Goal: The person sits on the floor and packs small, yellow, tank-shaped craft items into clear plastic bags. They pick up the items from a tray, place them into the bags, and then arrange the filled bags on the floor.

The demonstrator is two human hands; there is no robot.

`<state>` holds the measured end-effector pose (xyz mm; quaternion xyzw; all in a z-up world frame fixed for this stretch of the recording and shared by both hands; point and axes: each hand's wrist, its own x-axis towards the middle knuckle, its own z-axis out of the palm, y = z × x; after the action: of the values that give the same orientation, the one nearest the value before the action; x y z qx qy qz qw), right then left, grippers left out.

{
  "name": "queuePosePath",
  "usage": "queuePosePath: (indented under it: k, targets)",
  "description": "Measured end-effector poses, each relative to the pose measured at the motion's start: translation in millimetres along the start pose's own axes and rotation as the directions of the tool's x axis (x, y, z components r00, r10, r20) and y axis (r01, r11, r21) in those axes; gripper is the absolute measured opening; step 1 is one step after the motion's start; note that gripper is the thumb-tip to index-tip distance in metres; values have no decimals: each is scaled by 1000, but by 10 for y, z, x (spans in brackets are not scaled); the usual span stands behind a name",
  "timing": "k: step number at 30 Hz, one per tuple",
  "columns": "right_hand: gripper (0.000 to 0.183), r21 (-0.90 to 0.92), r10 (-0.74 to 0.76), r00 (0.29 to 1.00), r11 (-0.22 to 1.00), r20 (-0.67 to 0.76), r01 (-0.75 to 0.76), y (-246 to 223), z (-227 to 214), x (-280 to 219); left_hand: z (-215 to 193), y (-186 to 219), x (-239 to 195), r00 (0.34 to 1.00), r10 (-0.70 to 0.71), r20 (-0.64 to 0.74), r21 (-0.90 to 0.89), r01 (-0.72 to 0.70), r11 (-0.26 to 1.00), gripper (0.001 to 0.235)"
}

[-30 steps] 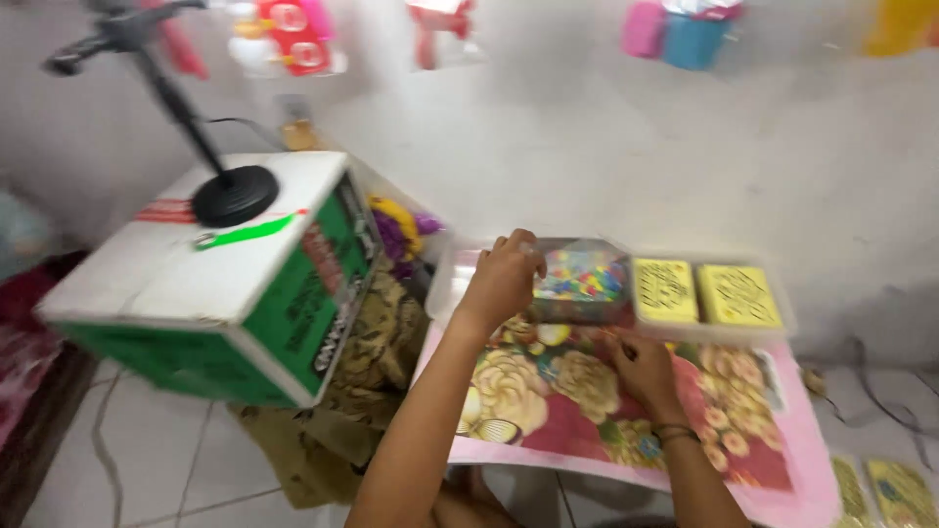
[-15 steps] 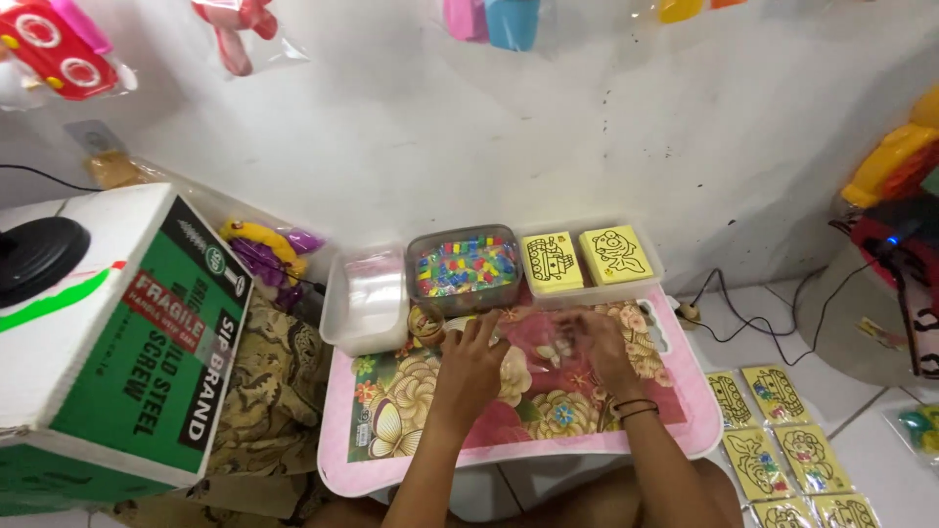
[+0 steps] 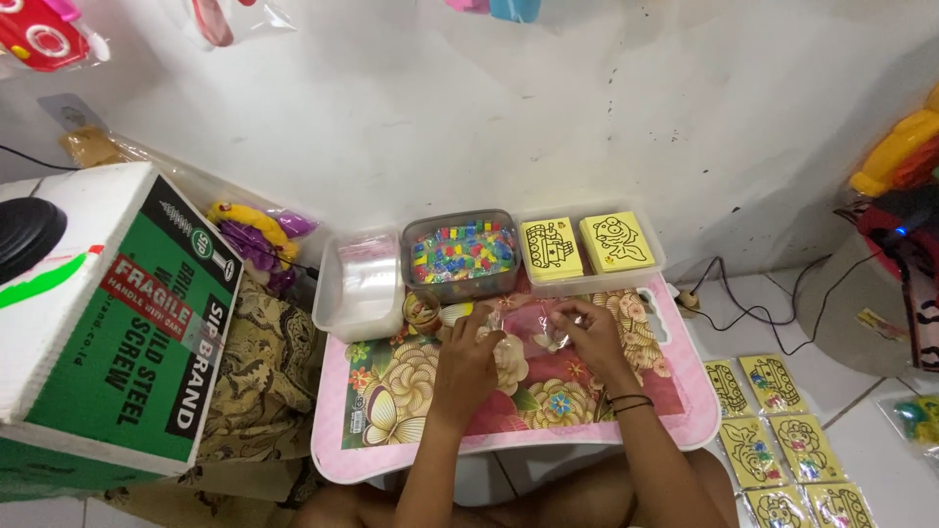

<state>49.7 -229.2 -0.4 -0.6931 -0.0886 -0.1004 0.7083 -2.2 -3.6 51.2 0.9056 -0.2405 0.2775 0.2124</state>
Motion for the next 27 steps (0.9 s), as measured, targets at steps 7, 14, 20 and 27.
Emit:
queuePosePath:
  k: [7,14,20,27]
  targets:
    - [14,209,78,993,976,-87,-59,-33,5,-39,72,7,-171,900,-435,7,-739,297,604,78]
    - [13,302,124,986,950,-113,-85,131,-50,25,334,-266,-150,802,-412,432,-763,569,307,52]
    - [12,240,96,988,969,-118,-65,-97,34,-17,115,-234,-8,836,-443,325,-667,534,519,19]
    - [11,195,68,990,980,-123,-43,5,28,-31,291,-391,-155,853,-427,302,-663,509,549,22]
